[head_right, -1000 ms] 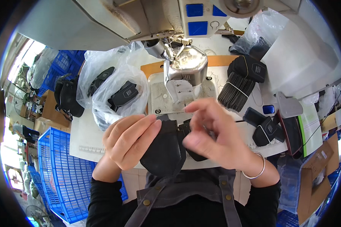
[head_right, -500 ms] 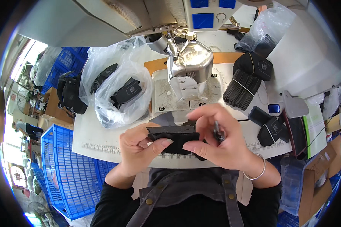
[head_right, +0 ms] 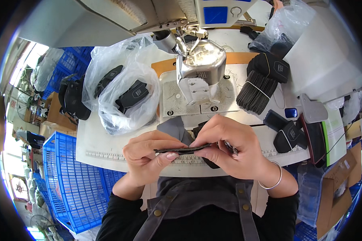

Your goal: Stitching a black leather patch component using an industrial sewing machine.

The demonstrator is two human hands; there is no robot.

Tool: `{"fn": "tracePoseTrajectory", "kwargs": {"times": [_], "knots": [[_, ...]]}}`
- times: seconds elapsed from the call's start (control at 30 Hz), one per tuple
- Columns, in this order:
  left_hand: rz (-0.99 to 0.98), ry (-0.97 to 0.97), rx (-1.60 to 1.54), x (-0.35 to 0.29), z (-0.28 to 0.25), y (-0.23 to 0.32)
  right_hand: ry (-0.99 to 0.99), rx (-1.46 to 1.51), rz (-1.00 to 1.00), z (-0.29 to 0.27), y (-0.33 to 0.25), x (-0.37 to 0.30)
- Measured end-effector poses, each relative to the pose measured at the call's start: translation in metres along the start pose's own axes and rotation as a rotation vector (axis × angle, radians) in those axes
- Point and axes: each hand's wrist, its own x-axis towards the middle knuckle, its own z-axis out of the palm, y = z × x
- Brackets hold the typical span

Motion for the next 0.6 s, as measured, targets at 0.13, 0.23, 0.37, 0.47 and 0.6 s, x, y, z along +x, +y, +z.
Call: {"fn": "tracePoseTrajectory", "kwargs": {"times": [0.13, 0.23, 0.37, 0.47, 0.6], "knots": [[0.008, 0.023, 0.039, 0.002, 0.003, 0.000, -0.007, -0.006, 0.025, -0.002, -0.003, 0.002], [0.038, 0.037, 0.124, 0.004, 0.008, -0.002, 0.019, -0.052, 0.021, -0.002, -0.005, 0.003], [0.136, -0.031, 0.225, 0.003, 0.002, -0.012, 0.041, -0.114, -0.059, 0.000, -0.003, 0.003], [0.202, 0.027, 0.398, 0.005, -0.006, -0.016, 0.143, -0.144, -0.016, 0.003, -0.009, 0.002], [0.040, 0.117, 0.346, 0.000, -0.023, -0.014, 0.162, -0.233, -0.034, -0.004, 0.000, -0.006]]}}
